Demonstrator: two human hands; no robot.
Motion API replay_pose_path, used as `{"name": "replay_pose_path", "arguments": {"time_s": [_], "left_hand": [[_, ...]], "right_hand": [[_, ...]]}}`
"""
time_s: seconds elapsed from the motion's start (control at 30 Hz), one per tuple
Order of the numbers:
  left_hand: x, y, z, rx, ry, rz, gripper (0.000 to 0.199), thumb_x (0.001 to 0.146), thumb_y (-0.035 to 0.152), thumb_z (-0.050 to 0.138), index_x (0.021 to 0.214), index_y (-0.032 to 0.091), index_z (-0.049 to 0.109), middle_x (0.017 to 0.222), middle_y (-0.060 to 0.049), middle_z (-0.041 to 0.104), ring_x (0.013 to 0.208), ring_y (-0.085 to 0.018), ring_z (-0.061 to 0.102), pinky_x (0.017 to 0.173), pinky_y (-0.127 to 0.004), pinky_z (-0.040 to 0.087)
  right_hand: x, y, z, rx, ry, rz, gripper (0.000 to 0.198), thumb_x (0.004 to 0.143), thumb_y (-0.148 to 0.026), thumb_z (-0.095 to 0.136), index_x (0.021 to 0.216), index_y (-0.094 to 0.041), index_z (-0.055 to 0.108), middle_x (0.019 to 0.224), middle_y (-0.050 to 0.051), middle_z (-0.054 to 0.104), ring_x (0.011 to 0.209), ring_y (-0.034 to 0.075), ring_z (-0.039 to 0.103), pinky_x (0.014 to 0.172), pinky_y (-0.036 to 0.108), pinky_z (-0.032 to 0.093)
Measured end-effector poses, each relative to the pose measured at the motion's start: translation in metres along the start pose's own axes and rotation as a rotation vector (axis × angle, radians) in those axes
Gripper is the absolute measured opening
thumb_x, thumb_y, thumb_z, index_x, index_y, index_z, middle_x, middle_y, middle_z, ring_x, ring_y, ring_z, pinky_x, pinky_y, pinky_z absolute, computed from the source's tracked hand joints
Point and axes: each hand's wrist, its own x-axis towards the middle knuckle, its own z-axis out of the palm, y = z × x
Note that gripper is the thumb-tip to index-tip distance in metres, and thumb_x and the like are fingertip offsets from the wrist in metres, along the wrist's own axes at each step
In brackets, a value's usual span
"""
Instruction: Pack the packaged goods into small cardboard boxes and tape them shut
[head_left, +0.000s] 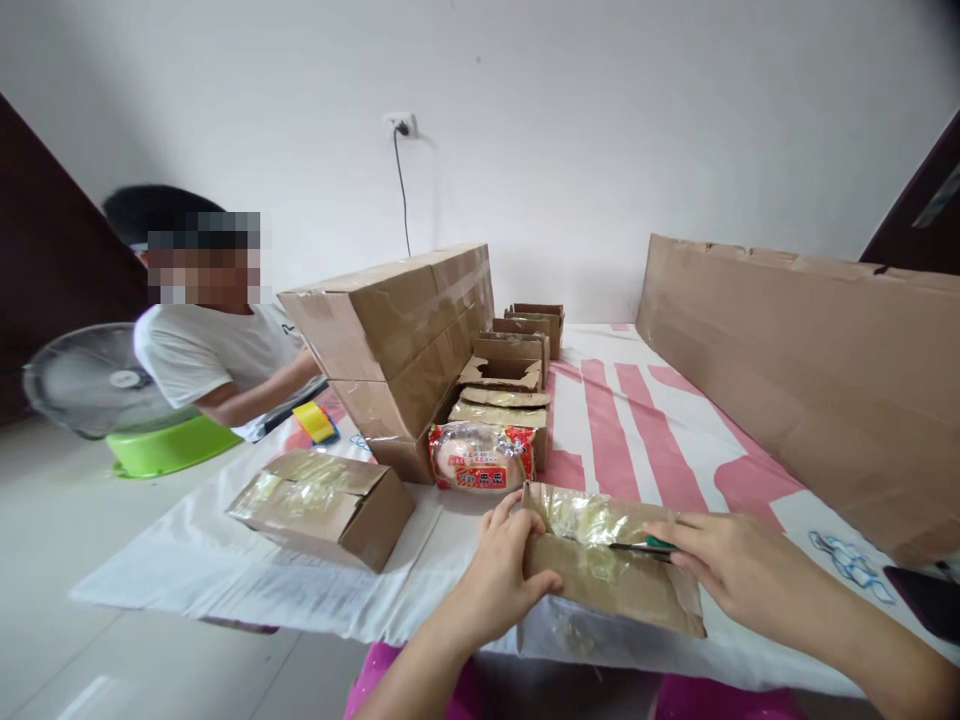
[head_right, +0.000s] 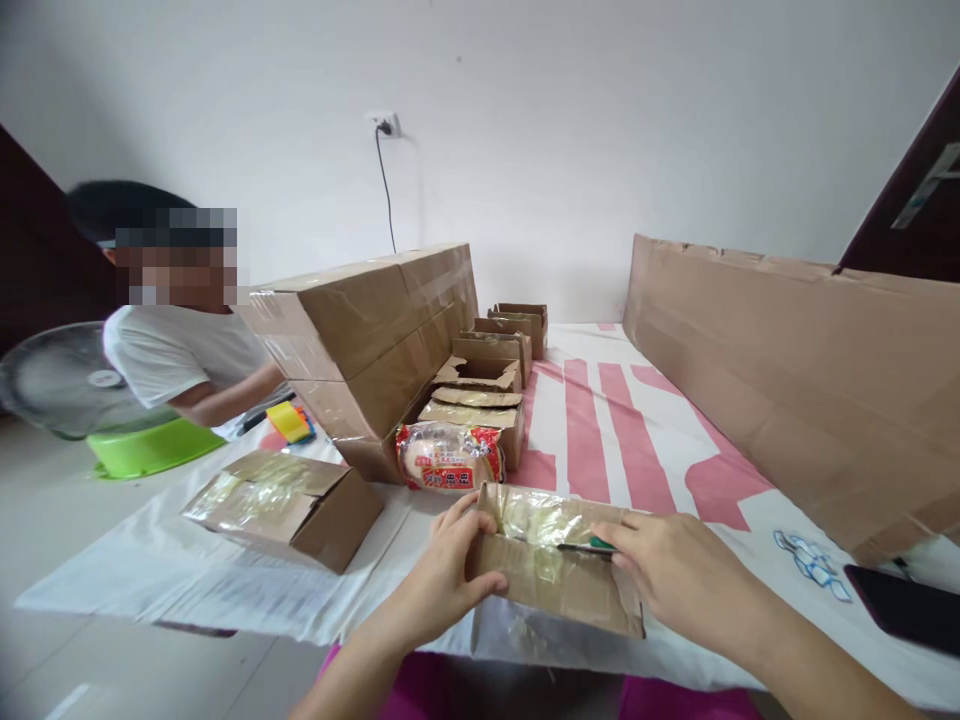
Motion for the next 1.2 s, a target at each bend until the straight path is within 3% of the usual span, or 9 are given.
{"name": "replay_pose_path", "arguments": {"time_s": [0.27, 0.6, 0.93, 1.2], "left_hand": [[-0.001, 0.005, 0.003, -0.045, -0.006, 0.024, 0.044, 0.063, 0.012, 0.079, 0.091, 0.024, 0.046, 0.123, -0.009, 0.058, 0.144, -0.036, 0.022, 0.106, -0.053, 0.031], [-0.001, 0.007, 0.008, -0.029, 0.01, 0.041, 0.043, 0.062, 0.005, 0.073, 0.083, 0.023, 0.041, 0.11, -0.005, 0.06, 0.142, -0.035, 0.026, 0.107, -0.056, 0.027], [0.001, 0.005, 0.01, 0.016, 0.047, 0.043, 0.046, 0.06, 0.002, 0.072, 0.084, 0.024, 0.038, 0.109, -0.006, 0.061, 0.141, -0.036, 0.029, 0.107, -0.055, 0.028], [-0.001, 0.005, 0.019, 0.113, 0.067, 0.083, 0.045, 0.059, -0.001, 0.069, 0.084, 0.022, 0.04, 0.109, -0.008, 0.064, 0.144, -0.038, 0.024, 0.104, -0.057, 0.029]], "right_hand": [[-0.005, 0.007, -0.016, -0.04, -0.025, 0.074, 0.033, 0.096, -0.027, 0.044, 0.121, -0.033, 0.063, 0.098, 0.002, 0.075, 0.076, 0.019, 0.07, 0.066, 0.029, 0.05], [0.035, -0.051, 0.018, 0.025, -0.026, 0.002, 0.038, 0.093, -0.017, 0.043, 0.124, -0.026, 0.062, 0.109, 0.006, 0.073, 0.087, 0.02, 0.07, 0.073, 0.031, 0.05], [0.036, -0.067, 0.01, -0.143, -0.102, 0.086, 0.046, 0.088, -0.01, 0.044, 0.13, -0.019, 0.059, 0.104, 0.012, 0.074, 0.09, 0.021, 0.07, 0.081, 0.029, 0.05], [0.042, -0.08, 0.023, -0.361, -0.269, 0.111, 0.062, 0.081, -0.001, 0.048, 0.14, -0.019, 0.05, 0.1, 0.011, 0.073, 0.083, 0.024, 0.072, 0.064, 0.029, 0.051]]}}
